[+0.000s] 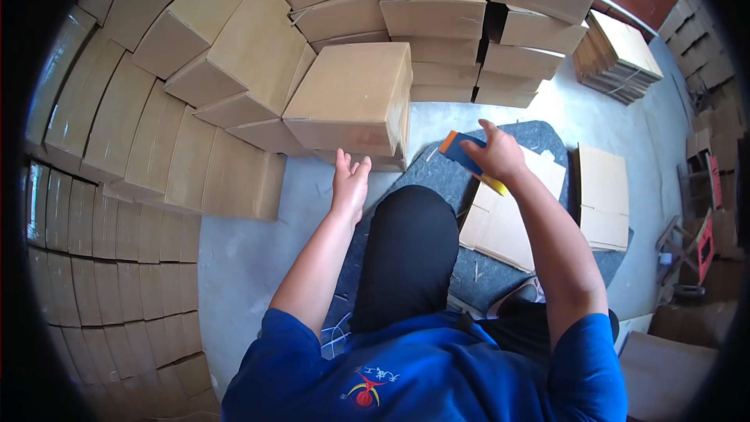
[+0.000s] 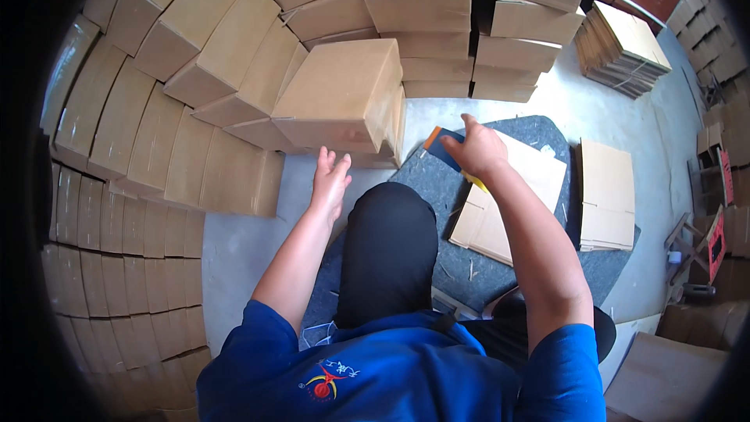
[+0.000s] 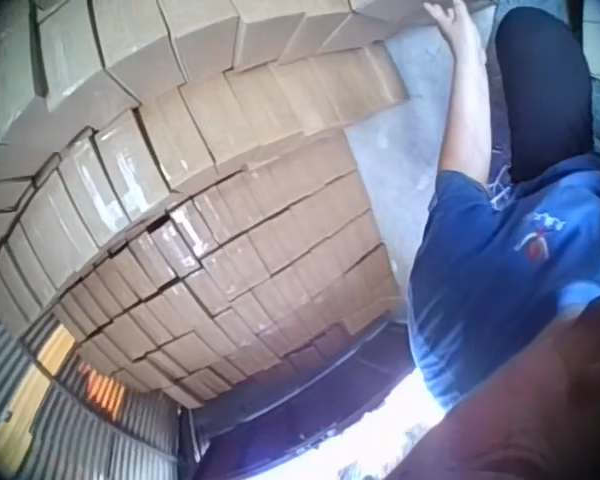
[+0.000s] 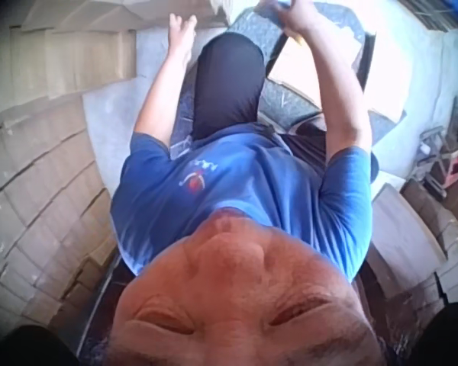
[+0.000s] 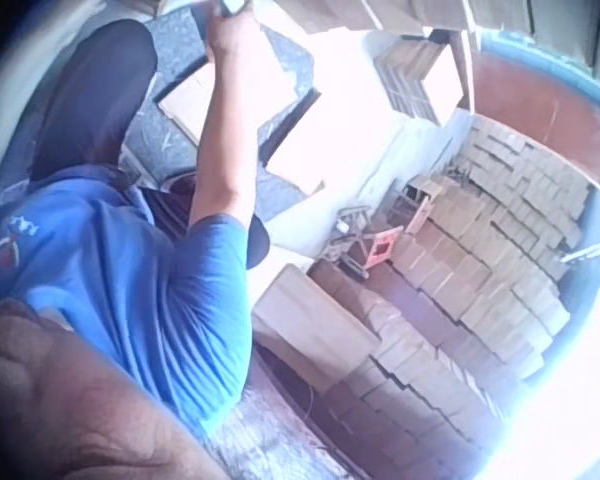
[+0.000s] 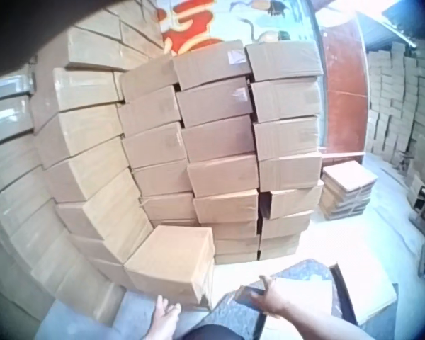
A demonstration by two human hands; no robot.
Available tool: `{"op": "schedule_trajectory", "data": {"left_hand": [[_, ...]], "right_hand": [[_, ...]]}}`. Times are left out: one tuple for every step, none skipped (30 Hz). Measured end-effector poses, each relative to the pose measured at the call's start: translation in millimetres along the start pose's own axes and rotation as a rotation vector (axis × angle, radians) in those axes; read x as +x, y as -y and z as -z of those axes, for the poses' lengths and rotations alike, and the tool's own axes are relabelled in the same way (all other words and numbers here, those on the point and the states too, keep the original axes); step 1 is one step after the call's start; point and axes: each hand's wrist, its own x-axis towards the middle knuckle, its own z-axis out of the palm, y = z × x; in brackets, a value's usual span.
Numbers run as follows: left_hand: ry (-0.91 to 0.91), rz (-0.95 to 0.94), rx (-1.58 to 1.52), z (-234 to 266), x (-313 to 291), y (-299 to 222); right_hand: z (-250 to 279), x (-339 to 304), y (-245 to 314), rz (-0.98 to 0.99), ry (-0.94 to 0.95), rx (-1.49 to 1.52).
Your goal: Folding and taping cardboard boxes for packaging.
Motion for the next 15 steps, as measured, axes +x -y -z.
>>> {"op": "schedule_trajectory", "data": {"left_hand": [[-0.001,0.009,-0.001,1,10,7],[0.014,0.003,-0.016,1,19,14],[0.040,-0.004,-0.032,-4,28,17],[0.057,0.001,-0.034,-12,36,18],[0.040,-0.015,-0.005,-18,42,20],[0.012,-0.034,0.026,-20,47,19],[-0.033,-0.005,0.013,-24,51,17],[-0.077,0.022,0.002,-30,55,13],[-0.114,0.058,0.052,-22,69,18],[-0.121,0.123,0.041,-20,75,14],[-0.127,0.186,0.031,-21,77,7],[-0.311,0.184,-0.010,-32,71,-3],[-0.313,0.182,-0.006,-30,68,-7],[-0.402,-0.101,0.207,-28,65,-11],[-0.481,-0.387,0.416,-26,62,-16]], "right_hand": [[-3,-9,-9,-0.029,0.015,0.018],[-2,-18,-21,-0.072,0.071,0.043],[5,-29,-34,-0.125,0.120,0.064],[6,-40,-56,-0.138,0.096,0.070],[6,-52,-77,-0.150,0.075,0.079],[12,-63,-88,-0.184,0.080,0.071],[21,-75,-100,-0.222,0.081,0.060],[25,-87,-118,-0.266,0.064,0.062],[31,-96,-128,-0.314,0.075,0.095],[40,-109,-137,-0.339,0.062,0.115],[49,-123,-147,-0.307,0.033,0.059],[60,-134,-155,-0.350,0.039,0.060],[70,-142,-156,-0.385,0.048,0.063],[81,-149,-153,-0.433,0.060,0.056],[96,-155,-141,-0.468,0.066,0.078]]}}
